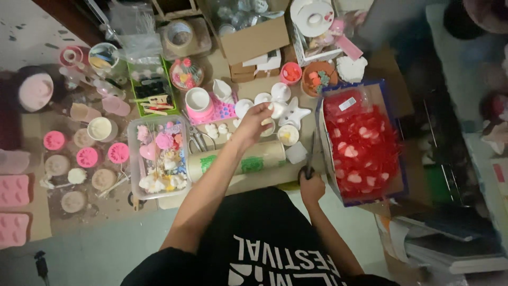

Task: Preparing and trimming decorative wax elements for candle making.

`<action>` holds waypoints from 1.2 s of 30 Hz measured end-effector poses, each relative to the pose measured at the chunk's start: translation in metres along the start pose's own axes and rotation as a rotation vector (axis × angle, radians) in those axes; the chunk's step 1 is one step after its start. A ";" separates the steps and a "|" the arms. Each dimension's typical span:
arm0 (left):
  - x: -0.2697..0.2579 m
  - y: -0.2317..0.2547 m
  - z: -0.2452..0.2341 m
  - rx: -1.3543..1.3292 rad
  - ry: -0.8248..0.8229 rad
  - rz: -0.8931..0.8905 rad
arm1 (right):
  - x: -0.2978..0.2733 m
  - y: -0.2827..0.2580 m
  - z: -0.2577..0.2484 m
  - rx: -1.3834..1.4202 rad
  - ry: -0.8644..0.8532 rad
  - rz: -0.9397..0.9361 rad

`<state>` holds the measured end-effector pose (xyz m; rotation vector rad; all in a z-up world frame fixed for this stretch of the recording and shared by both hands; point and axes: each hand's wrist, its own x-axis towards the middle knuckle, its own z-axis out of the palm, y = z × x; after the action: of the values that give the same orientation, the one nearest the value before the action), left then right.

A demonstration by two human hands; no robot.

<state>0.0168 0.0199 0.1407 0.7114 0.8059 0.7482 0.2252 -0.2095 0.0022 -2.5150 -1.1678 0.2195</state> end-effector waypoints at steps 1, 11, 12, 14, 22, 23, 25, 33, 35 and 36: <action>-0.011 0.011 0.010 0.003 -0.002 0.004 | 0.005 -0.002 0.002 0.003 0.004 -0.001; -0.122 0.109 0.081 -0.278 -0.083 0.150 | 0.067 -0.027 0.005 0.097 -0.016 -0.040; -0.133 0.120 0.088 -0.269 -0.094 0.162 | 0.078 -0.041 -0.009 0.301 0.068 -0.122; -0.138 0.126 0.091 -0.270 -0.103 0.195 | 0.083 -0.115 -0.098 0.744 -0.064 -0.178; -0.155 0.140 0.093 -0.242 -0.111 0.353 | 0.053 -0.238 -0.275 1.431 -0.599 -0.560; -0.156 0.141 0.092 -0.225 -0.115 0.379 | 0.050 -0.244 -0.273 1.387 -0.559 -0.645; -0.159 0.143 0.089 -0.212 -0.114 0.412 | 0.046 -0.253 -0.270 1.340 -0.525 -0.736; -0.179 0.161 0.084 -0.381 -0.190 0.110 | 0.045 -0.255 -0.246 1.651 -0.555 -0.580; -0.179 0.159 0.083 -0.326 -0.182 0.147 | 0.047 -0.260 -0.249 1.662 -0.607 -0.547; -0.179 0.156 0.083 -0.271 -0.173 0.181 | 0.047 -0.261 -0.251 1.674 -0.656 -0.510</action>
<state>-0.0474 -0.0609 0.3705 0.5998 0.4753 0.9252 0.1431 -0.0822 0.3339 -0.6526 -0.9898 1.2633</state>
